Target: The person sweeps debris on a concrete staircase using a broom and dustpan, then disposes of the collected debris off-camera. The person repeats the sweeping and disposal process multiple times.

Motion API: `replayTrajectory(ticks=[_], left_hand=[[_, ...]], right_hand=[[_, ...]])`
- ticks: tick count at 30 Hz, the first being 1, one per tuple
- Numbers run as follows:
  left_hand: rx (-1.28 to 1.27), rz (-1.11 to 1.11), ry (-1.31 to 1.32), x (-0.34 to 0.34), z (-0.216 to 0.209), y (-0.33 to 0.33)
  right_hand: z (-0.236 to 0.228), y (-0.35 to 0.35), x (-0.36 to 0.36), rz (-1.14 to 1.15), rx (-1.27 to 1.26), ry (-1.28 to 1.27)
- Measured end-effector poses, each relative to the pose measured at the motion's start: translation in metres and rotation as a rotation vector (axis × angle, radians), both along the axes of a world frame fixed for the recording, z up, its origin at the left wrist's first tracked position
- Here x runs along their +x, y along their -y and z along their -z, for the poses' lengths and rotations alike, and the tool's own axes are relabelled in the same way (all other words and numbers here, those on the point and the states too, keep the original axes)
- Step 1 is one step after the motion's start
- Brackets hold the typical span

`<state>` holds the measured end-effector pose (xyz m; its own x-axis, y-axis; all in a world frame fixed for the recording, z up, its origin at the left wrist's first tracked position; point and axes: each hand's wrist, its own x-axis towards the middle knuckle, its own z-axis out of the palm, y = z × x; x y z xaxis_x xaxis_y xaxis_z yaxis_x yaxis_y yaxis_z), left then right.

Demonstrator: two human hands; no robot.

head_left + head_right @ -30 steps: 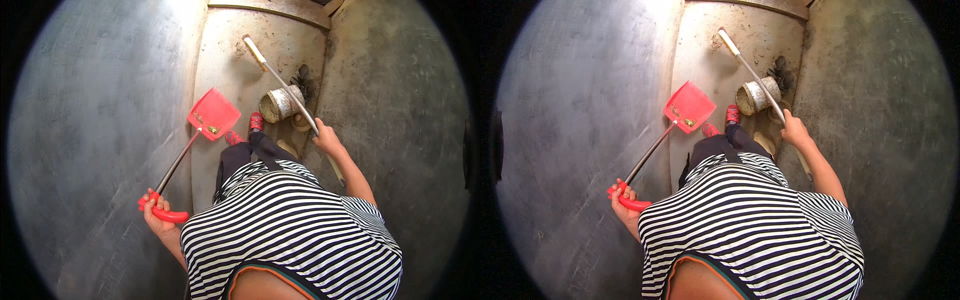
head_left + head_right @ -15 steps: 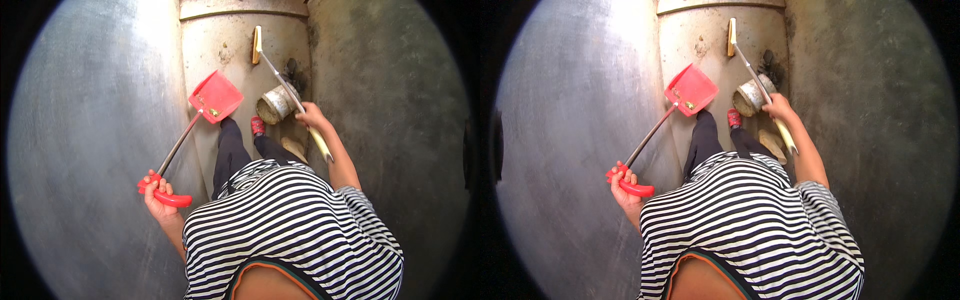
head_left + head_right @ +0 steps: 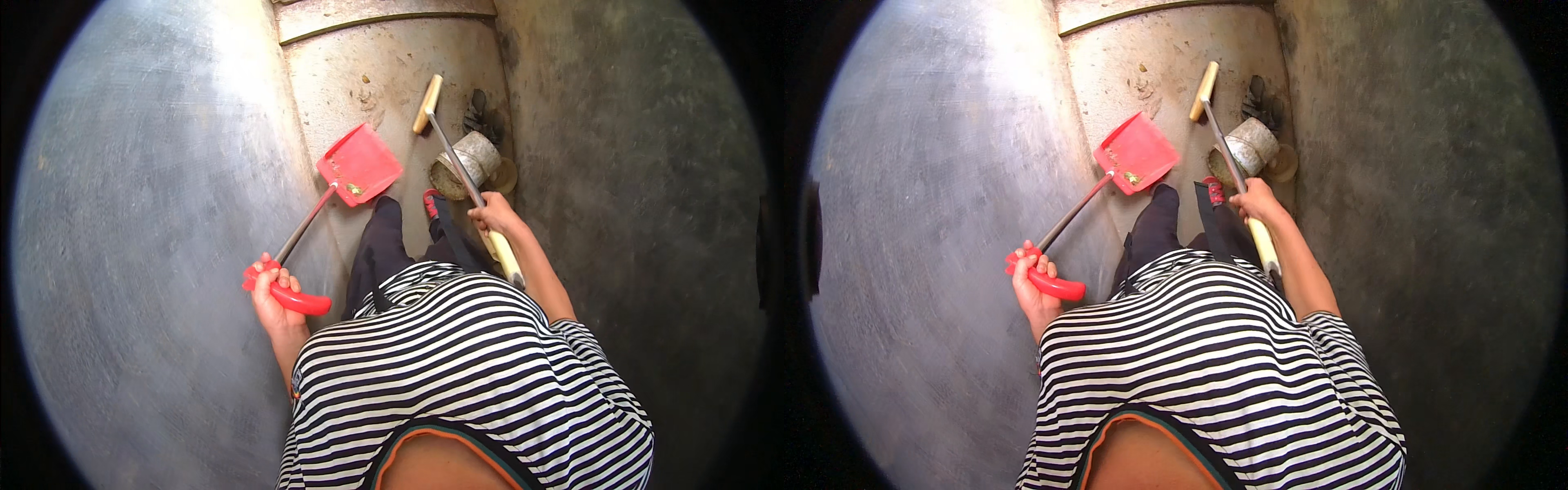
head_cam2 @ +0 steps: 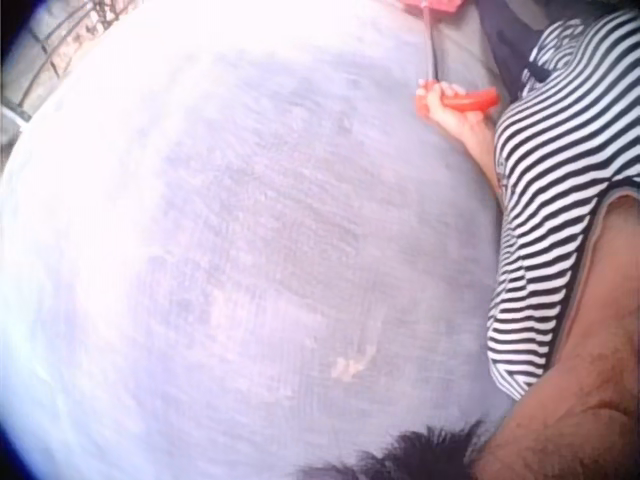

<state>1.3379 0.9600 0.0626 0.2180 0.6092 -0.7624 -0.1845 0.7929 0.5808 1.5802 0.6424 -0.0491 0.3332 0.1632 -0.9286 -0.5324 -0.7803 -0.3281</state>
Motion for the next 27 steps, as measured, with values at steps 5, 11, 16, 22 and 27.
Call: replayTrajectory(ticks=[5,11,16,22,27], left_hand=[[0.07,0.055,-0.068,0.02,0.01,-0.025],[0.105,0.123,-0.112,0.032,0.015,-0.042],[0.08,0.089,-0.064,0.022,0.022,-0.059],[0.053,0.052,0.003,0.013,0.027,-0.072],[0.051,0.043,-0.004,0.018,0.027,-0.064]], right_hand=[[-0.022,0.011,0.014,0.172,0.199,-0.098],[-0.036,-0.01,-0.018,-0.134,-0.298,0.108],[-0.008,-0.052,-0.014,0.026,-0.079,-0.018],[-0.057,-0.042,0.008,0.154,0.126,-0.006],[-0.059,0.002,0.043,-0.346,-0.247,0.609]])
